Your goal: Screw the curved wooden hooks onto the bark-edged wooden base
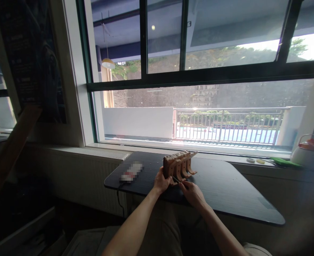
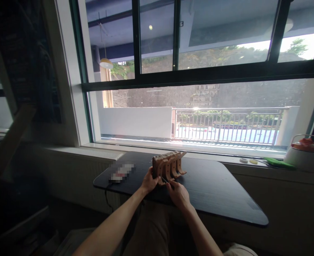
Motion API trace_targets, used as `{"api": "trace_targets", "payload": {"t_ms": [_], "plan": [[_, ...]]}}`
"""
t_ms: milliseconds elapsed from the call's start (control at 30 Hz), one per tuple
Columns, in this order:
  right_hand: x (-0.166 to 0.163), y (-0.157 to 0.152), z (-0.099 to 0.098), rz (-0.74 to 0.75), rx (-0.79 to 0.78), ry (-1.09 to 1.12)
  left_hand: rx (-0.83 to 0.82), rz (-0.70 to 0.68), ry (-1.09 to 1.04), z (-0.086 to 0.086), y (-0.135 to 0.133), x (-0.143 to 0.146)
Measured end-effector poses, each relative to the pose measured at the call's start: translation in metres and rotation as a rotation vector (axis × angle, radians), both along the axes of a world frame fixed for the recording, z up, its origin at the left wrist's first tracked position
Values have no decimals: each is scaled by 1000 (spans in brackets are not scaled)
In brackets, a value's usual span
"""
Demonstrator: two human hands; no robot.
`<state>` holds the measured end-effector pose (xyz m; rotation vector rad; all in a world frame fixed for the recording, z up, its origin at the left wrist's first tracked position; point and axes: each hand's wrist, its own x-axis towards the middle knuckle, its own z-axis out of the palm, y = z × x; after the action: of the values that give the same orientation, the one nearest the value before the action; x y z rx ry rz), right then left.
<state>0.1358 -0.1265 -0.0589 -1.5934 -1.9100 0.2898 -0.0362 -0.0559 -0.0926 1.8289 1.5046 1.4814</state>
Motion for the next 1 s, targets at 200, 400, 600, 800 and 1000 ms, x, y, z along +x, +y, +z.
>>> {"api": "trace_targets", "payload": {"t_ms": [200, 400, 600, 800, 1000], "plan": [[0, -1, 2, 13, 4, -5, -10, 10, -15, 1, -1, 1], [0, -1, 0, 6, 2, -2, -14, 10, -14, 3, -3, 1], [0, 1, 0, 4, -7, 1, -9, 0, -15, 5, -5, 2], [0, 2, 2, 18, -10, -6, -10, 0, -16, 5, -5, 1], [0, 0, 3, 17, -2, -2, -19, -1, -6, 6, -5, 2]]}}
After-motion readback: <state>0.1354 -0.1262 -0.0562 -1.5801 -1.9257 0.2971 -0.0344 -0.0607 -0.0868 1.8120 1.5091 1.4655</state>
